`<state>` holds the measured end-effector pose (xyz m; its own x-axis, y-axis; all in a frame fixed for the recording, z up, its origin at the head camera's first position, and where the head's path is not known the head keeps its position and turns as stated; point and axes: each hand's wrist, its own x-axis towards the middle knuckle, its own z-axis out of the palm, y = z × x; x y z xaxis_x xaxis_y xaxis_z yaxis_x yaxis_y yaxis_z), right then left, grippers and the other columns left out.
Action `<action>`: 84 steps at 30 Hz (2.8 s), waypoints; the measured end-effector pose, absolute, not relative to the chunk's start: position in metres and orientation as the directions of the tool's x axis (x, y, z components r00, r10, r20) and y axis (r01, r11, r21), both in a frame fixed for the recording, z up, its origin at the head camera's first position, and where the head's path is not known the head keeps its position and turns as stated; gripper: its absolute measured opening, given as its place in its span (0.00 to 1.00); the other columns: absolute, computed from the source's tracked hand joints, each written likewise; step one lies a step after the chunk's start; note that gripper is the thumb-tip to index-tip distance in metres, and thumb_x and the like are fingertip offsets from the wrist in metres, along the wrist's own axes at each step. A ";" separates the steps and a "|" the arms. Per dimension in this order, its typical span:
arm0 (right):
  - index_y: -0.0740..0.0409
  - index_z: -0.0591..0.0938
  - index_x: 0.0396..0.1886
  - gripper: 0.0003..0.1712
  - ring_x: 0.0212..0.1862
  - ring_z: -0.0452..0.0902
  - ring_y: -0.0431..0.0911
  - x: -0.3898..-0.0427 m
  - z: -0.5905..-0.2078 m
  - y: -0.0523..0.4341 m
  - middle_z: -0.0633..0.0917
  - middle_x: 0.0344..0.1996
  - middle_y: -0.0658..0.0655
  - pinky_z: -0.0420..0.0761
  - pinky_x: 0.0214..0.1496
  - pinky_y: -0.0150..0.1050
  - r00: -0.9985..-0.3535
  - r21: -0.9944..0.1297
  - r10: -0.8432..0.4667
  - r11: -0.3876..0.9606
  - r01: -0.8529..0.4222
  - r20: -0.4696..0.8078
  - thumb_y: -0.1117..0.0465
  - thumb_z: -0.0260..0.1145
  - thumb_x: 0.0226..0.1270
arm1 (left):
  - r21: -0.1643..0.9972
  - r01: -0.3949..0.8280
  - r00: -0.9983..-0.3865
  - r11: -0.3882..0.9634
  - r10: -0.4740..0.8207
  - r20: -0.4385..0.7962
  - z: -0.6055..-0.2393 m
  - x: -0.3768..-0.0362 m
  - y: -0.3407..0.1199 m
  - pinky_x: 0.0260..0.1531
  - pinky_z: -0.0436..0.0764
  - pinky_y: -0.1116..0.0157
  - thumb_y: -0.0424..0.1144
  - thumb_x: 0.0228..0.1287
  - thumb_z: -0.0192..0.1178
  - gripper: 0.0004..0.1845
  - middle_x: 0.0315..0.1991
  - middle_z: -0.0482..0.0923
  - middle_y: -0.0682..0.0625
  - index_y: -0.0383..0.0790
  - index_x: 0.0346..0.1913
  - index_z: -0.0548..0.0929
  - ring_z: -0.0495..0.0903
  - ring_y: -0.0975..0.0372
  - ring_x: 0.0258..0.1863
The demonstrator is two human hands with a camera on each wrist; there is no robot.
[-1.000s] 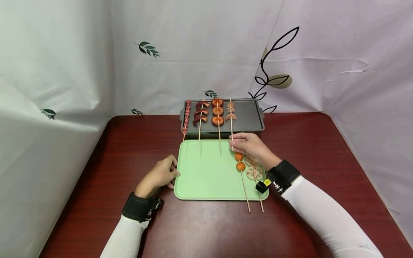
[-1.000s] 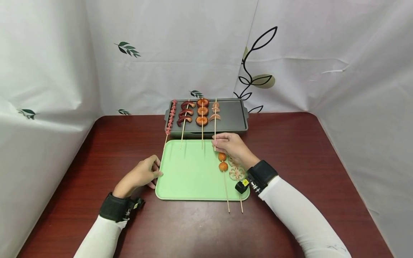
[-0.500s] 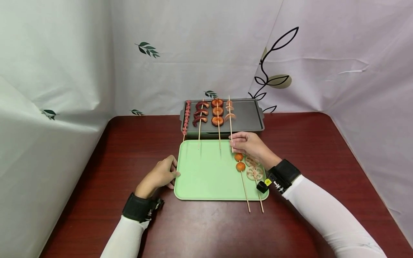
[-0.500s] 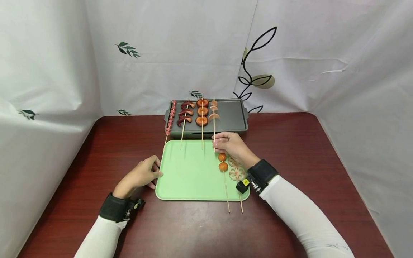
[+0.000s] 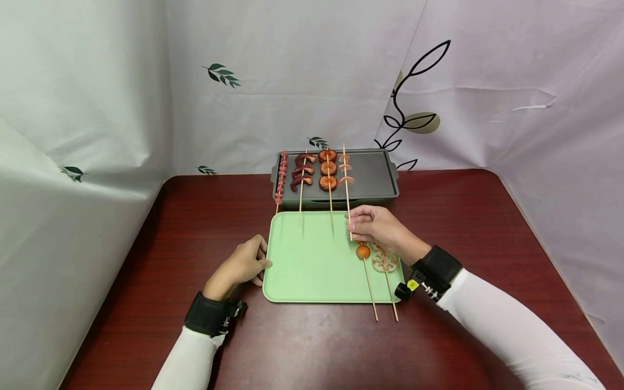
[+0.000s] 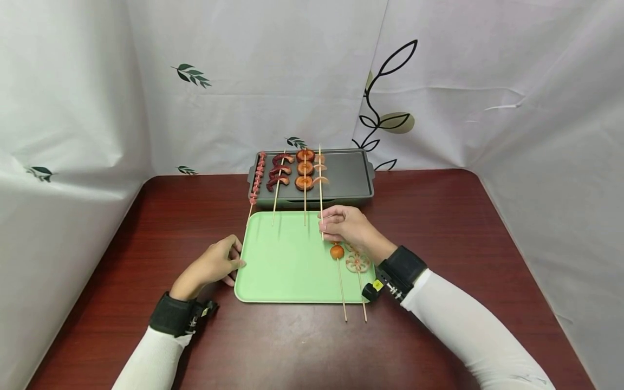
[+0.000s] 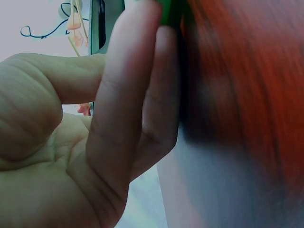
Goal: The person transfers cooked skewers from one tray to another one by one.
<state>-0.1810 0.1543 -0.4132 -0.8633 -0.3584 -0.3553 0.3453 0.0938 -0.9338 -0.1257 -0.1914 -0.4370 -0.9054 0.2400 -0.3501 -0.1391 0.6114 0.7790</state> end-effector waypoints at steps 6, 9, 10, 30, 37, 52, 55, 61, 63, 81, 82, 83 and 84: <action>0.76 0.71 0.64 0.23 0.38 0.87 0.41 -0.168 -0.415 0.157 0.84 0.36 0.50 0.90 0.44 0.33 -0.847 -0.932 -0.390 0.125 0.340 -0.361 0.75 0.63 0.73 | 0.776 -0.137 -0.905 0.616 0.240 -0.350 -0.436 -0.126 -0.191 0.18 0.87 0.59 0.23 0.70 0.61 0.11 0.34 0.76 0.39 0.31 0.48 0.70 0.82 0.56 0.19; 0.78 0.70 0.63 0.23 0.37 0.86 0.40 -0.161 -0.417 0.158 0.83 0.36 0.50 0.90 0.43 0.34 -0.840 -0.934 -0.411 0.131 0.332 -0.355 0.76 0.63 0.72 | 0.774 -0.138 -0.904 0.618 0.242 -0.354 -0.437 -0.126 -0.191 0.18 0.87 0.60 0.23 0.70 0.61 0.11 0.34 0.76 0.39 0.31 0.48 0.70 0.82 0.56 0.19; 0.78 0.70 0.62 0.22 0.37 0.85 0.40 -0.158 -0.417 0.159 0.83 0.36 0.50 0.90 0.43 0.34 -0.836 -0.934 -0.417 0.135 0.332 -0.357 0.76 0.62 0.72 | 0.774 -0.139 -0.903 0.618 0.242 -0.355 -0.437 -0.125 -0.191 0.18 0.87 0.60 0.23 0.71 0.61 0.11 0.34 0.76 0.39 0.31 0.48 0.70 0.82 0.56 0.19; 0.69 0.74 0.43 0.09 0.33 0.85 0.42 -0.125 -0.408 0.164 0.81 0.32 0.54 0.92 0.43 0.39 -0.772 -0.931 -0.520 0.205 0.303 -0.366 0.76 0.64 0.68 | 0.770 -0.137 -0.895 0.623 0.255 -0.365 -0.436 -0.126 -0.194 0.20 0.88 0.59 0.24 0.72 0.59 0.10 0.35 0.76 0.38 0.31 0.49 0.69 0.81 0.54 0.21; 0.71 0.74 0.43 0.09 0.34 0.85 0.42 -0.109 -0.410 0.161 0.81 0.32 0.55 0.92 0.43 0.40 -0.764 -0.930 -0.530 0.210 0.302 -0.368 0.76 0.64 0.67 | 0.772 -0.137 -0.894 0.621 0.258 -0.366 -0.437 -0.126 -0.193 0.20 0.88 0.59 0.25 0.72 0.60 0.10 0.35 0.76 0.38 0.31 0.49 0.69 0.81 0.54 0.21; 0.72 0.76 0.42 0.11 0.31 0.85 0.43 -0.082 -0.415 0.160 0.81 0.31 0.57 0.91 0.38 0.38 -0.768 -0.913 -0.503 0.308 0.267 -0.395 0.75 0.69 0.63 | 0.773 -0.160 -0.890 0.614 0.250 -0.383 -0.435 -0.125 -0.193 0.21 0.88 0.60 0.25 0.72 0.59 0.11 0.35 0.75 0.38 0.32 0.50 0.69 0.83 0.53 0.21; 0.72 0.76 0.42 0.11 0.31 0.85 0.44 -0.079 -0.416 0.159 0.80 0.31 0.57 0.92 0.38 0.38 -0.762 -0.912 -0.507 0.299 0.282 -0.402 0.76 0.69 0.63 | 0.774 -0.155 -0.888 0.613 0.257 -0.381 -0.435 -0.125 -0.193 0.21 0.88 0.60 0.25 0.73 0.59 0.11 0.34 0.75 0.38 0.32 0.50 0.69 0.83 0.53 0.21; 0.74 0.76 0.41 0.11 0.31 0.85 0.43 -0.073 -0.420 0.159 0.80 0.30 0.56 0.92 0.38 0.38 -0.752 -0.908 -0.513 0.292 0.301 -0.414 0.77 0.69 0.62 | 0.777 -0.152 -0.891 0.610 0.256 -0.375 -0.436 -0.126 -0.193 0.21 0.88 0.59 0.25 0.72 0.59 0.10 0.33 0.75 0.38 0.31 0.49 0.69 0.82 0.54 0.20; 0.75 0.76 0.42 0.11 0.31 0.85 0.43 -0.073 -0.422 0.159 0.80 0.30 0.56 0.91 0.38 0.38 -0.752 -0.907 -0.512 0.297 0.299 -0.415 0.77 0.68 0.62 | 0.774 -0.150 -0.892 0.616 0.252 -0.374 -0.436 -0.126 -0.192 0.21 0.88 0.59 0.25 0.72 0.59 0.10 0.34 0.75 0.38 0.31 0.49 0.69 0.82 0.54 0.20; 0.76 0.77 0.48 0.15 0.31 0.86 0.42 -0.079 -0.426 0.153 0.84 0.33 0.59 0.92 0.39 0.39 -0.738 -0.890 -0.507 0.340 0.304 -0.445 0.75 0.69 0.65 | 0.774 -0.140 -0.897 0.618 0.252 -0.363 -0.438 -0.127 -0.192 0.20 0.88 0.59 0.25 0.72 0.59 0.10 0.34 0.76 0.38 0.31 0.49 0.69 0.82 0.54 0.21; 0.75 0.77 0.48 0.15 0.31 0.86 0.42 -0.080 -0.427 0.152 0.84 0.33 0.59 0.92 0.38 0.38 -0.738 -0.889 -0.507 0.344 0.301 -0.446 0.75 0.69 0.65 | 0.773 -0.141 -0.897 0.618 0.251 -0.364 -0.438 -0.127 -0.192 0.20 0.88 0.59 0.25 0.72 0.59 0.10 0.35 0.76 0.38 0.31 0.49 0.69 0.82 0.54 0.21; 0.75 0.77 0.47 0.14 0.30 0.86 0.42 -0.080 -0.427 0.152 0.85 0.32 0.59 0.92 0.38 0.38 -0.737 -0.889 -0.508 0.348 0.299 -0.446 0.74 0.70 0.65 | 0.773 -0.141 -0.897 0.619 0.250 -0.364 -0.438 -0.127 -0.192 0.20 0.88 0.60 0.25 0.72 0.59 0.10 0.35 0.76 0.38 0.31 0.50 0.69 0.82 0.54 0.21; 0.75 0.77 0.47 0.13 0.30 0.86 0.42 -0.081 -0.427 0.153 0.85 0.32 0.59 0.91 0.36 0.37 -0.736 -0.887 -0.508 0.355 0.295 -0.448 0.74 0.70 0.65 | 0.772 -0.141 -0.897 0.620 0.250 -0.365 -0.438 -0.127 -0.192 0.21 0.88 0.60 0.25 0.72 0.59 0.10 0.35 0.76 0.38 0.31 0.50 0.69 0.82 0.55 0.21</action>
<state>-0.0810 0.1526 -0.4271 -0.7359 -0.5081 -0.4476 0.2948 0.3548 -0.8873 -0.1270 -0.1925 -0.4376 -0.8969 0.2503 -0.3646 -0.1406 0.6204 0.7716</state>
